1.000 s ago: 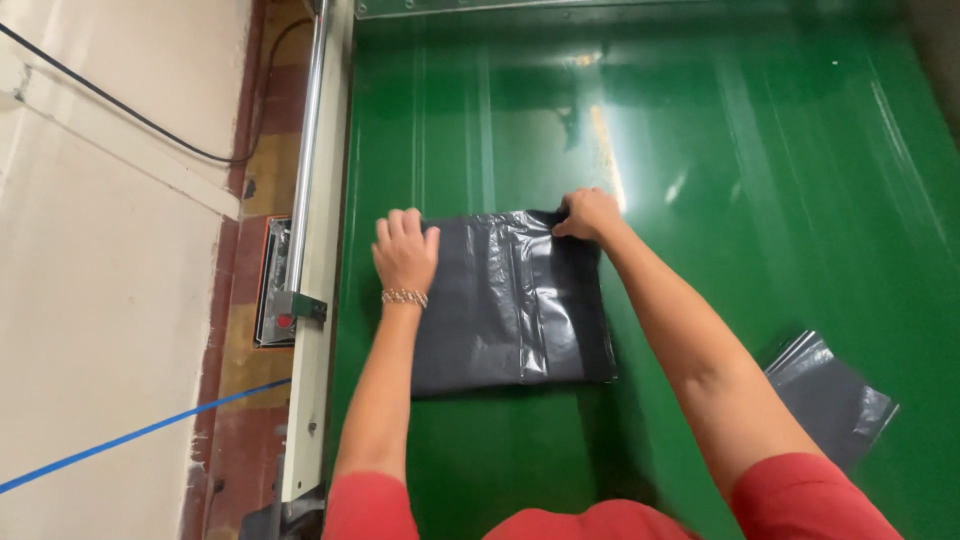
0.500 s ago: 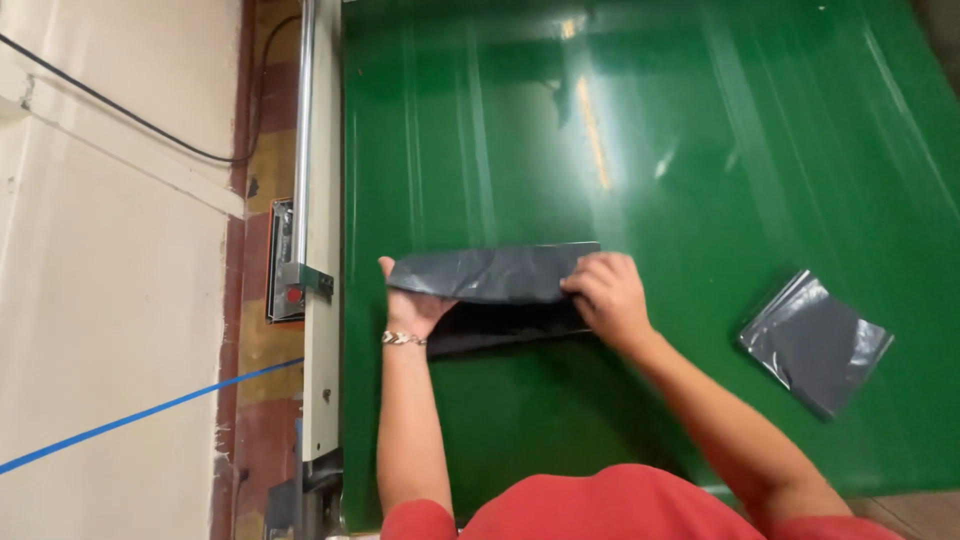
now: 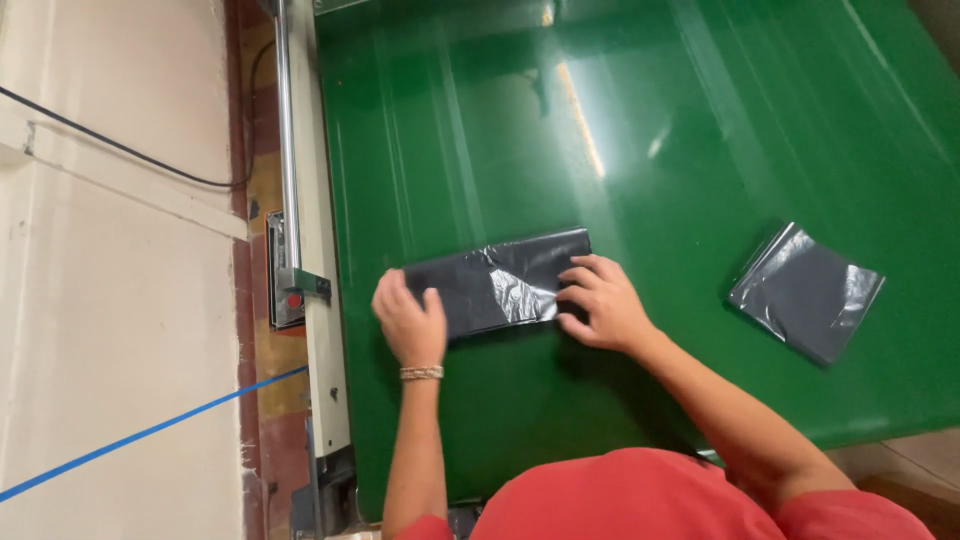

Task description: Folding plastic bags from a conveyor belt and placing them into a storage crate.

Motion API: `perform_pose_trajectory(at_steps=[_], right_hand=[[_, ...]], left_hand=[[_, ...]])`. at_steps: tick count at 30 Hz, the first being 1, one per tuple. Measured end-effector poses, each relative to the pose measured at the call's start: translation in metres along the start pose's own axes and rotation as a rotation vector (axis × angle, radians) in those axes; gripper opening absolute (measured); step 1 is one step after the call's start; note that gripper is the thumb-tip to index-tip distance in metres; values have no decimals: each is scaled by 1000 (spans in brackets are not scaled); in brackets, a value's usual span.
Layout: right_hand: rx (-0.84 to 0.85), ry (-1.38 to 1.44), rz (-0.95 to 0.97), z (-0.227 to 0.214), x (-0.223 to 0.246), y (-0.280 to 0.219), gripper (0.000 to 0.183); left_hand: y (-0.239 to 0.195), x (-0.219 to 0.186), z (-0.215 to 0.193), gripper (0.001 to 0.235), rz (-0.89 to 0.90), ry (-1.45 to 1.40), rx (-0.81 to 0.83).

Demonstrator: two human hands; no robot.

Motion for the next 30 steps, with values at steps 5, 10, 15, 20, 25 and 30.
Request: perform_pose_trajectory(at_steps=[5,10,15,20,25,30], right_hand=[[2,231,-11,50,46,58,56],[312,-10,84,78,30,49,86],[455,-220,181,46,-8,36,89],[370,-210,147,47,13,34,81],[407,176,-186,70,98,-2,93],[265,124,-212,77,107,-24,70]], left_hand=[[-31,-97,27,60,412,525,228],[-28,-70,36,84,379,627,523],[-18,-26,-31,92,470,584,682],[-30,48,-32,50,1022,563,131],[-54,6,-33,7,1244,650,456],[-51,-25,-31,6,1243,733,307]])
Point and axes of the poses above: each hand's wrist, its own y-axis towards the middle knuckle, its own z-axis out of the palm, x = y × z, the point moved 2 cm from there along y, towards the middle knuckle, and after that the axes turned 3 degrees about -z, right-handed, at the moved point
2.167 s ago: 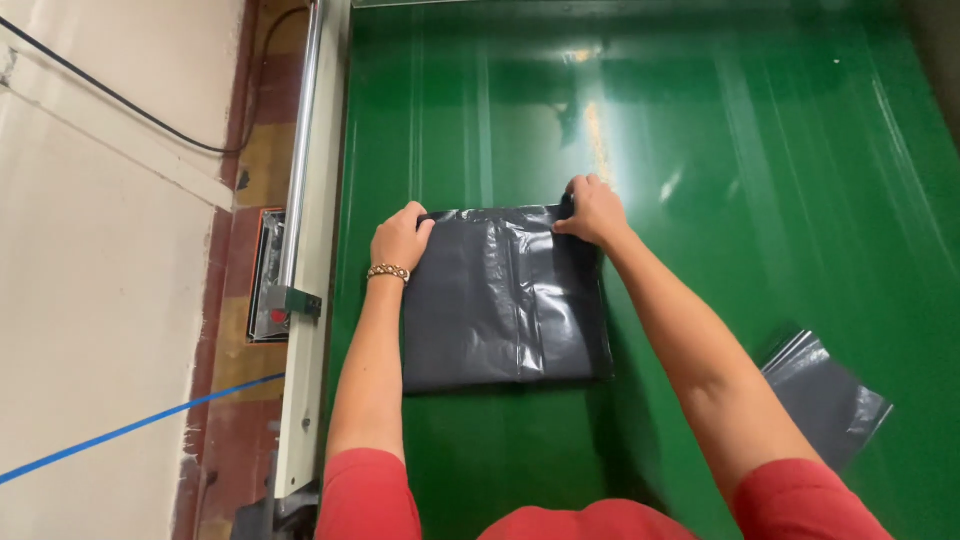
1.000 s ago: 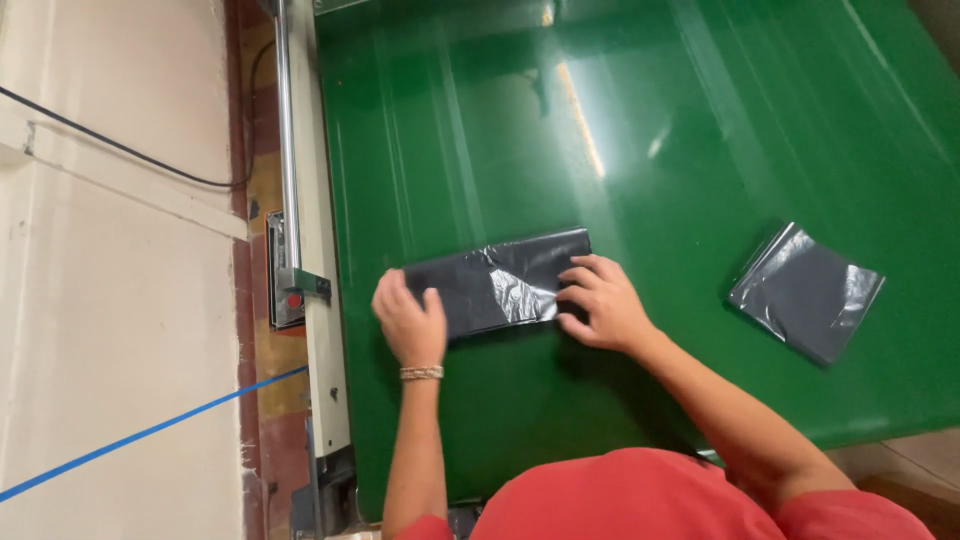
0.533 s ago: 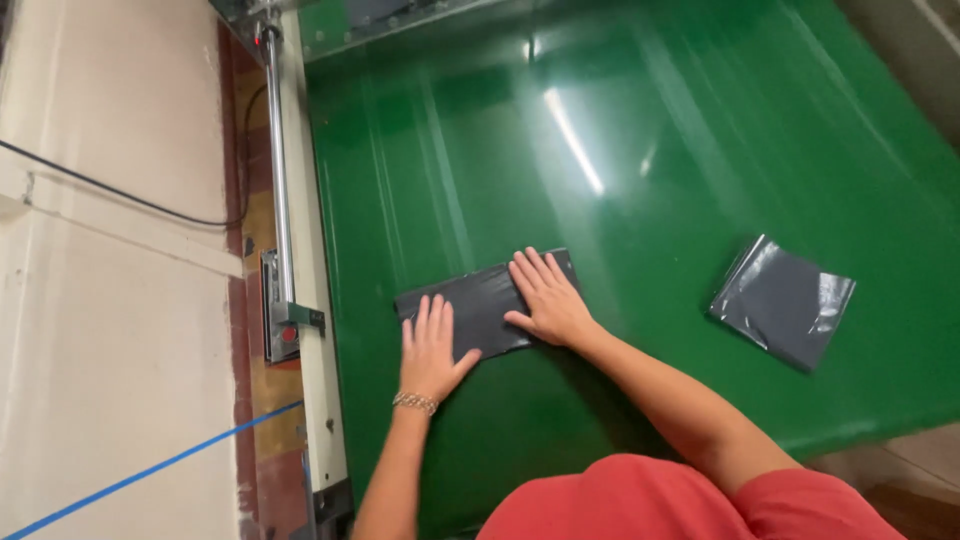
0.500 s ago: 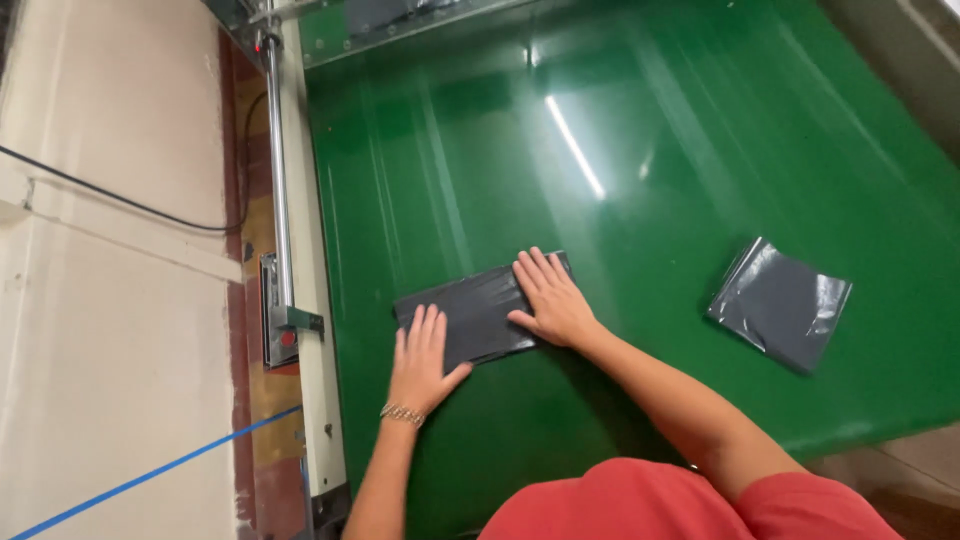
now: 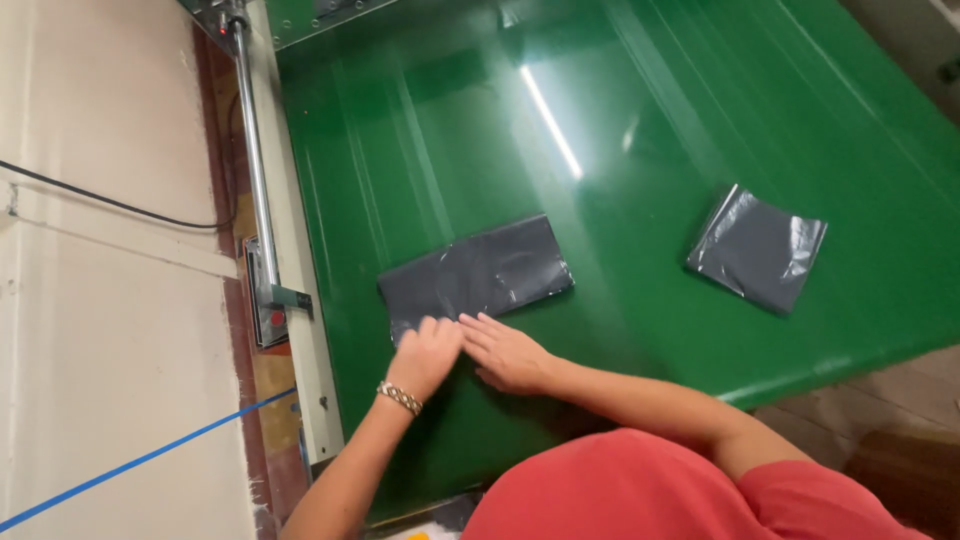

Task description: Folding plastic bags from a conveyor belt and placing them into a storage crate.

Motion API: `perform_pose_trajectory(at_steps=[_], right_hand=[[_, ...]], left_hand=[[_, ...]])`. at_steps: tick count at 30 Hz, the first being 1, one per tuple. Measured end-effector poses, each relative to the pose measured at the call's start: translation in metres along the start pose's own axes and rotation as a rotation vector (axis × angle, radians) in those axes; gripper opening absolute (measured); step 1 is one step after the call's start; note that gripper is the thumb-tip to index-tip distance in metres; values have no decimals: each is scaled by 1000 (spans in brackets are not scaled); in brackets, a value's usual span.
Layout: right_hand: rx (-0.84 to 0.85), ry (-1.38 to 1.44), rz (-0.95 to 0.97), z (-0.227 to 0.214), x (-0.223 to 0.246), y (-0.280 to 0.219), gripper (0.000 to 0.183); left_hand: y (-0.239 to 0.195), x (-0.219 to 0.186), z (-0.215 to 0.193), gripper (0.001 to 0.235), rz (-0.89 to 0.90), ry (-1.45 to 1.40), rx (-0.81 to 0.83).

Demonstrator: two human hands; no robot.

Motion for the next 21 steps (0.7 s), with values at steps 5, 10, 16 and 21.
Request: perform_pose_trajectory(at_steps=[5,10,16,21], right_hand=[[-51,-68,10,-1,-4,13,80],[-167,13,-15,41,-3,-5,40],[-182,833,253,-14,-4,-62,36],[-467,1436,1023,11,-35,-73,23]], left_hand=[[-15,23,20,21,-18,90,-90],[11,-3,-27,24,27,-596,589],[47,15,26,44,-468,-1799,685],[25,26,120,52,-924,-1995,763]])
Point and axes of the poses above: each hand's wrist, its own y-axis towards the middle knuckle, its own z-axis out of the palm, x = y × z, the point moved 2 cm from there along y, towards the middle knuckle, and after that the axes turned 3 degrees about -z, right-handed, at the moved point
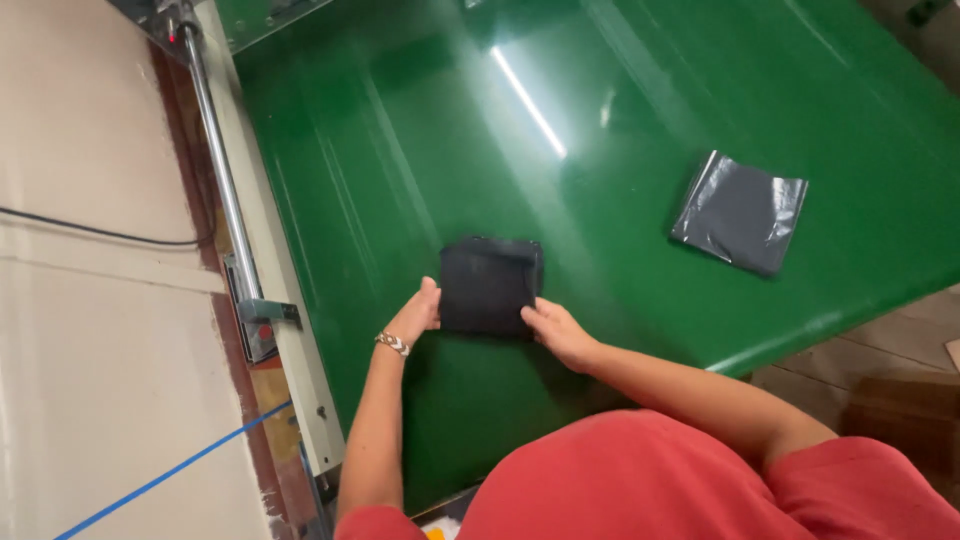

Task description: Folding plastic bags from a conveyor belt and placing them into a storage crate.

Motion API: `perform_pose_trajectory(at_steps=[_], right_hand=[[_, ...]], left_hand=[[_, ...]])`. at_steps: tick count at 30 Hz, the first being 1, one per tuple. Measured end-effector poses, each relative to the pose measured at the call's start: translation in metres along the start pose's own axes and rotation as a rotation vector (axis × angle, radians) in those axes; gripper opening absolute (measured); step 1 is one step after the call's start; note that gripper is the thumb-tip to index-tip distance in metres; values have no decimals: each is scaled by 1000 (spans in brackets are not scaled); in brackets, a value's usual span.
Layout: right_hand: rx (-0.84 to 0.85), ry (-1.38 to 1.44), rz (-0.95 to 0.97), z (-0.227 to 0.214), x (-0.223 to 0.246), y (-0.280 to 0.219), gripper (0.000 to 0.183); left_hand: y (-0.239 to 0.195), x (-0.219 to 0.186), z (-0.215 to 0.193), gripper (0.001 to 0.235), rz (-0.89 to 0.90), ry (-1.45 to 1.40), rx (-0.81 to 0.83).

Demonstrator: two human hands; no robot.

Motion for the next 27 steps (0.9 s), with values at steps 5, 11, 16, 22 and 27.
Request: perform_pose_trajectory(at_steps=[5,11,16,22,27], right_hand=[[-164,271,366,-18,-21,36,29],[-195,248,374,-24,-53,54,11],[-189,101,32,-21,6,-2,59],[-427,-178,-232,-92,123,-65,109],[-614,-293,-540,-195,199,-121,89]], left_hand=[[-29,-39,51,41,220,742,-561],[-28,-43,76,38,345,1109,-1103],[-33,-42,88,26,892,1338,-1093],[-41,-115,214,32,1300,1022,-901],[32,-173,326,33,1142,902,-867]])
Point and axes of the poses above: each hand's wrist, its own y-axis towards the middle knuckle, its own z-axis out of the palm, x = y × z, the point moved 2 cm from there along y, towards the middle knuckle, and after that the axes turned 3 degrees about -z, right-handed, at the moved point
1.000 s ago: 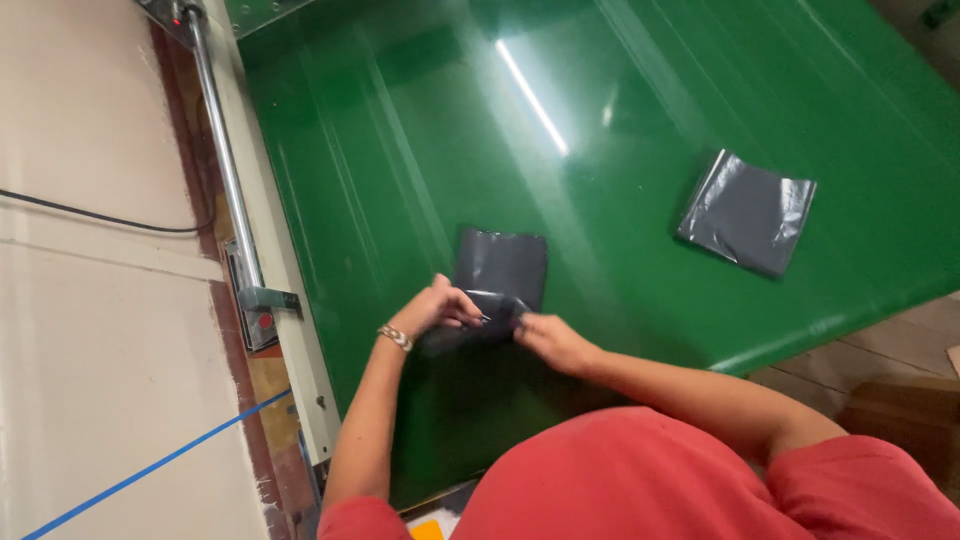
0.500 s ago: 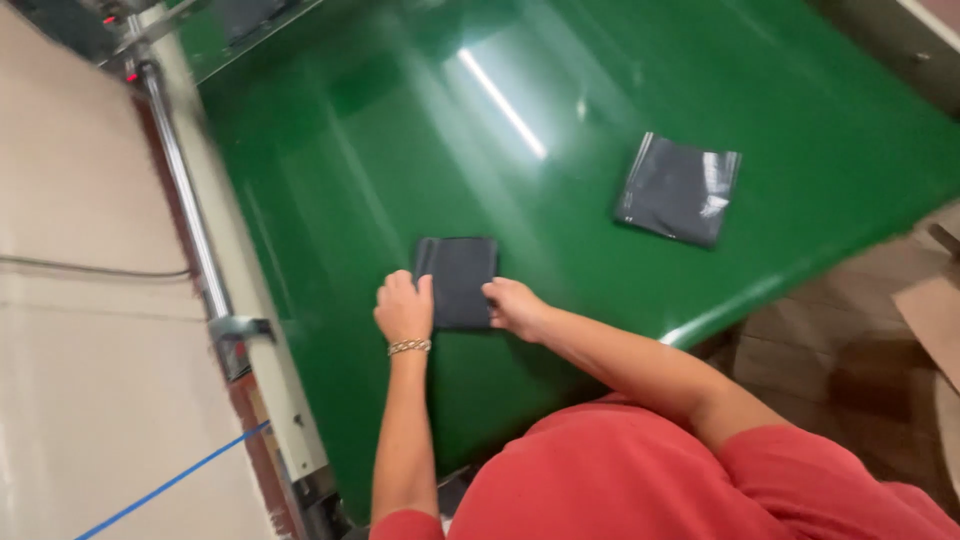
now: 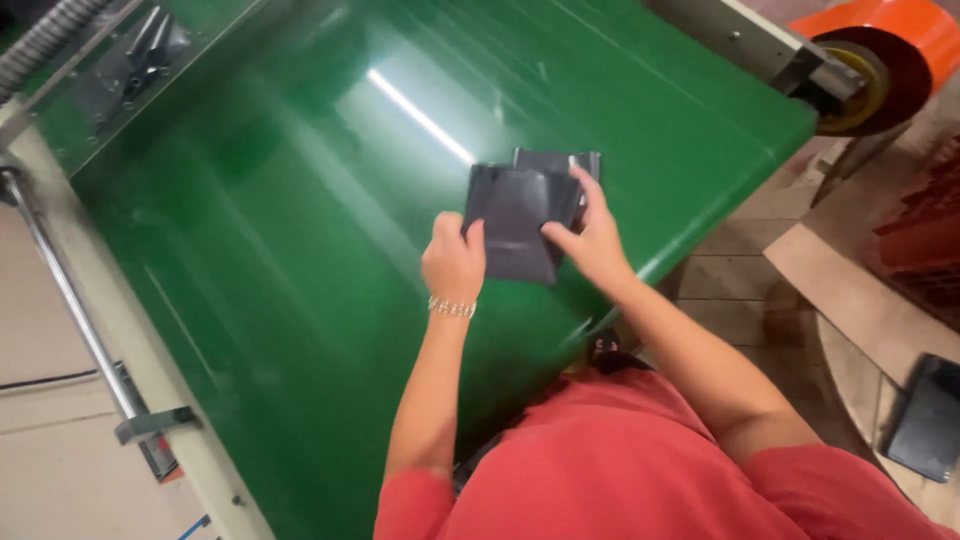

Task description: Folding plastic bags from a conveyor belt and placing them into a storage crate.

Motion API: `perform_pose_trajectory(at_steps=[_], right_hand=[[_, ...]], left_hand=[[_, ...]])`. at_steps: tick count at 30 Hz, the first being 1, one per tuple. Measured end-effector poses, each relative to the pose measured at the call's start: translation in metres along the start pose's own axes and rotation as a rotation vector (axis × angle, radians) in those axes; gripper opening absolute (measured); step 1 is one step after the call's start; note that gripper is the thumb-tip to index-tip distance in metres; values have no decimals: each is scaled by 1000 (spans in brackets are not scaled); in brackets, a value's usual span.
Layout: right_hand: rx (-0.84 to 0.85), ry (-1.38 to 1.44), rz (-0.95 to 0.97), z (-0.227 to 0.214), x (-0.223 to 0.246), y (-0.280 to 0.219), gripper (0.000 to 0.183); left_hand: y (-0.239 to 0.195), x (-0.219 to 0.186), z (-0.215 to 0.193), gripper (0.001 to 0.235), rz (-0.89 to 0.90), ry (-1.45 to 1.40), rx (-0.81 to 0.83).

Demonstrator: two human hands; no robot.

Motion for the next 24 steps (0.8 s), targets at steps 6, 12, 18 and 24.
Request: perform_pose_trajectory(at_steps=[6,12,18,24], right_hand=[[-71,-502,110,-54,-31,45,86],[-34,-581,153,-66,-67,65,87],[41,-712,234,-61,-67,67,88],[96,-1166,70,-52,-45,69,97]], left_hand=[[16,-27,98,34,-157,110,169],[4,-22,130,33,-245,234,203],[12,-29,130,40,-258,347,256],[23,-38,144,43,-326,367,354]])
Point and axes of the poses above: each hand's wrist, its own y-axis towards the middle knuckle, its own z-axis out of the palm, x = y × z, the point moved 2 cm from there along y, towards the middle knuckle, and after that the axes turned 3 degrees about -z, right-handed, at the moved point
